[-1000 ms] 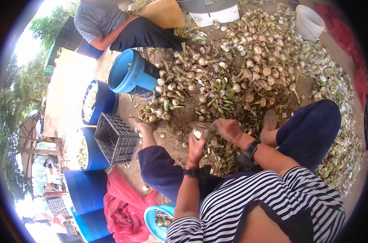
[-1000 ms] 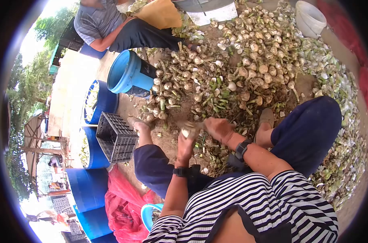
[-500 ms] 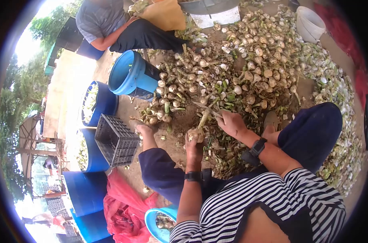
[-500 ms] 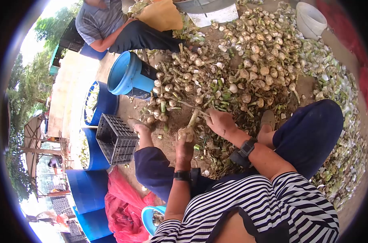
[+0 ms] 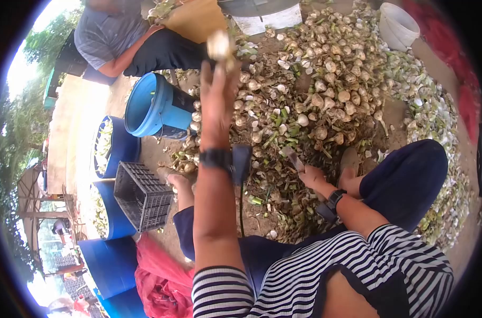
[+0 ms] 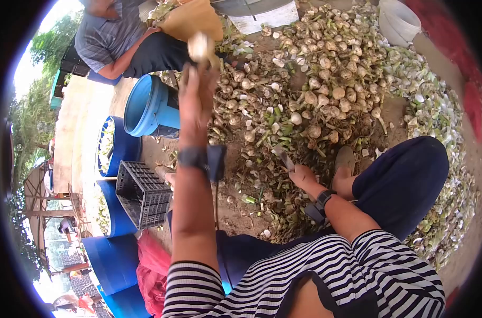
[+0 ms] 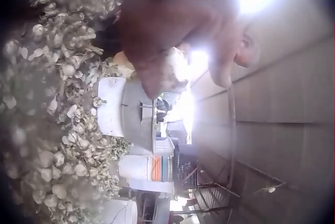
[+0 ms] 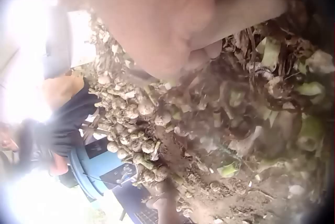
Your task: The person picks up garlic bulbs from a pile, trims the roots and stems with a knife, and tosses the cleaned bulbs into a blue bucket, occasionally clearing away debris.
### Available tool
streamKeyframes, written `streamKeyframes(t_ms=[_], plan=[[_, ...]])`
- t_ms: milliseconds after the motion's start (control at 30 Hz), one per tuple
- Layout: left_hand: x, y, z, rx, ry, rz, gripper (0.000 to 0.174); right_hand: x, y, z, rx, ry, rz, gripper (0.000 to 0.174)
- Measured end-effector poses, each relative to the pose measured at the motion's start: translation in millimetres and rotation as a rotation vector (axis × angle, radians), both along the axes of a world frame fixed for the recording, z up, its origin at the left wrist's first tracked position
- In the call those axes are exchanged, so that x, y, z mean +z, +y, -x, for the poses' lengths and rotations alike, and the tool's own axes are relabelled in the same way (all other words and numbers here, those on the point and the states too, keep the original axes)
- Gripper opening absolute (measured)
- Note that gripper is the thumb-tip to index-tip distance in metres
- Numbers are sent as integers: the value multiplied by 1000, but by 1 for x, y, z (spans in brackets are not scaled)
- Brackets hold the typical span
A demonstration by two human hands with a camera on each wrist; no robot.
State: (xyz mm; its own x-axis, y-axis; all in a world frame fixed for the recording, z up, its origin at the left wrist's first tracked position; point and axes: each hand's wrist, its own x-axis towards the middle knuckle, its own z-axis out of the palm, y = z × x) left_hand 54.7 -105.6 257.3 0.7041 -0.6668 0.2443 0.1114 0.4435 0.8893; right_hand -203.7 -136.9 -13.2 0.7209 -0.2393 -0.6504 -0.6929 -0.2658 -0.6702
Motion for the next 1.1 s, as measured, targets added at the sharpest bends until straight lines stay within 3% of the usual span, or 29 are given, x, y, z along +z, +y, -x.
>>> streamKeyframes(t_ms=[67,100,133,167,200,233,300,333,367,400,500,567,633,700,733,767,833,867,900,1000,1100], plan=[[4,-39,-36,134,-260,-134,48,-5,-4,-6,-141,-82,-53,27],[-21,-49,-56,154,-463,-228,46,-15,-2,-9,-215,-127,-84,28],[-75,-53,-82,188,-834,-355,43,-39,-3,-7,-271,-210,-93,27],[-117,-38,-82,128,-1113,-809,43,-44,-9,-7,-232,-183,-91,25],[-157,-21,-67,-17,-1091,-1118,43,-48,-17,-8,-197,-160,-82,24],[-211,-4,-65,-163,-1036,-1323,45,-54,-15,-6,-317,-217,-121,25],[-309,55,-66,-365,-1521,-1356,49,-52,-16,-4,-369,-196,12,26],[-322,75,-61,-365,-1534,-1349,47,-42,-27,-5,-295,9,-103,30],[-326,78,-55,-268,-1439,-1419,45,-55,-24,-3,-368,-88,-91,31],[-329,76,-49,-173,-1334,-1485,43,-48,-28,-5,-347,-22,-128,33],[-336,67,-55,-84,-953,-1800,39,-57,-28,-8,-350,-41,-77,35],[-336,71,-62,-133,-779,-1846,46,-57,-29,-12,-321,0,-89,38],[-293,63,-48,-100,-558,-1851,55,-61,-21,-9,-367,-95,-9,38],[-320,76,-53,151,-872,-1544,63,-59,-24,-13,-353,-53,33,39],[-328,96,-48,265,-1007,-1394,66,-62,-24,-16,-351,-156,66,38],[-298,99,-40,132,-698,-1346,69,-62,-20,-15,-349,-248,88,37],[-245,95,-14,-120,-83,-795,53,-23,-18,-22,-345,-297,111,35],[-228,101,8,-32,34,-836,48,-8,-12,-23,-306,-307,127,31],[-220,111,24,6,162,-725,51,7,-13,-30,-272,-336,159,26],[-199,125,64,51,210,-656,55,53,0,-37,-91,-403,309,20],[-174,140,101,45,97,-674,55,78,16,-34,-62,-867,569,16]])
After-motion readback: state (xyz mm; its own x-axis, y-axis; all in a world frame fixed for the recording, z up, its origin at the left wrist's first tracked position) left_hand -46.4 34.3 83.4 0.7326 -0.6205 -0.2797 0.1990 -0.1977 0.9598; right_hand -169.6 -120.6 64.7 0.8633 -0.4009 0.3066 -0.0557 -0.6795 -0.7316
